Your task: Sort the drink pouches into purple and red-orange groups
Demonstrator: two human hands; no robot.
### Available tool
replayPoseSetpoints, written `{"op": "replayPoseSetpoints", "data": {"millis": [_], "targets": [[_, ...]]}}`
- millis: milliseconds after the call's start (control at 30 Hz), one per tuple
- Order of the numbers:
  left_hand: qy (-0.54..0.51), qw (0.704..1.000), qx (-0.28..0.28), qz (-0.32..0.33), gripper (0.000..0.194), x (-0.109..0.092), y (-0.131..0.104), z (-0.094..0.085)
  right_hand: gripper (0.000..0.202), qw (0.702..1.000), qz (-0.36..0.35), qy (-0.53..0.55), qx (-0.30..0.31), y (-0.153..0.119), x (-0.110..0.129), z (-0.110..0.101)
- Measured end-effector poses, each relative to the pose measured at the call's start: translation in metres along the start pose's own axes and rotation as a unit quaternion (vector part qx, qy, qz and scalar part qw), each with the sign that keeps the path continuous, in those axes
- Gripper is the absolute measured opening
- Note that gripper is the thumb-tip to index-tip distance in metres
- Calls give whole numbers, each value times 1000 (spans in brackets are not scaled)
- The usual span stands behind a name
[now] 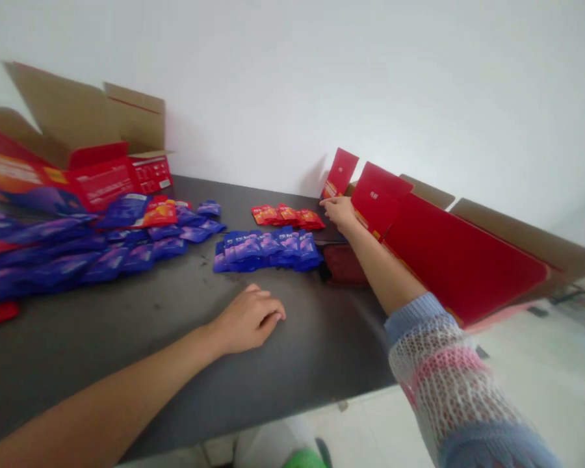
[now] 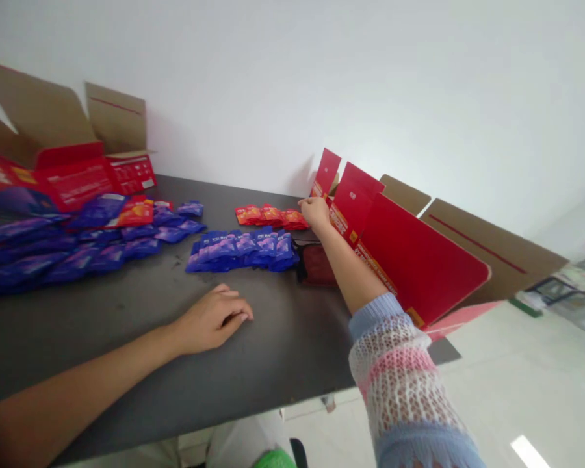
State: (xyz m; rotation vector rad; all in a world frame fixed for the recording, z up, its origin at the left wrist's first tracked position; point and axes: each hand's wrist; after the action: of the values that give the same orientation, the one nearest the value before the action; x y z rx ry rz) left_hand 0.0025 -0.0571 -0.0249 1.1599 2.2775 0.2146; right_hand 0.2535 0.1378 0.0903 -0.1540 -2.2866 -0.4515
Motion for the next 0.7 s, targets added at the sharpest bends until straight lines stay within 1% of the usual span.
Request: {"op": "replayPoseSetpoints", "data": {"millis": [33,100,133,167,200,267,333,367,400,433,467,567,633,667,700], "targets": [[14,999,-39,23,24,0,-1,-1,32,998,-50,-29,2,-10,7,-6],[55,989,-123,58,23,6,-4,-9,35,986,-144,-84,3,-34,21,-15],[81,982,-160,59,22,11,-5,-15,34,977,-186,-105,-5,-48,28,-18],[110,975,-188,43,21,19,-7,-24,34,966,-229,-121,-22,-62,34,-21],[139,968,-208,11,20,28,-9,-34,33,953,-272,-132,-28,-78,39,-22],[197,948,-232,-98,20,50,-16,-56,32,931,-340,-137,-10,-108,46,-24],[249,913,-247,-209,22,70,-26,-80,32,911,-387,-137,16,-135,49,-24],[271,886,-261,-270,25,78,-32,-91,32,903,-405,-140,30,-146,50,-24],[287,859,-266,-331,28,84,-38,-100,32,894,-421,-145,46,-156,49,-24],[297,834,-257,-387,32,88,-44,-107,32,886,-434,-152,63,-164,48,-24],[303,819,-230,-429,39,91,-50,-112,32,878,-446,-159,79,-171,45,-23],[315,795,-136,-501,67,96,-60,-117,33,857,-468,-182,117,-184,31,-19],[321,767,-112,-544,78,98,-57,-114,33,850,-470,-202,123,-190,18,-15],[307,769,-108,-550,78,99,-53,-110,33,850,-466,-214,121,-193,11,-12],[283,784,-104,-542,74,100,-48,-107,32,852,-458,-226,112,-196,4,-10]]}}
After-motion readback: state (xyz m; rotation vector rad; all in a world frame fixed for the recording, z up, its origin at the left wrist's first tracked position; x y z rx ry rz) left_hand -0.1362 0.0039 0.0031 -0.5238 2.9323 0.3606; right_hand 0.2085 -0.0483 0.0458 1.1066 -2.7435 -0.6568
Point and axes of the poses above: each hand's wrist, its own y-axis towards the middle knuckle, its own z-axis out of the palm, x = y × z, and after that the axes turned 2 degrees about y, right-handed
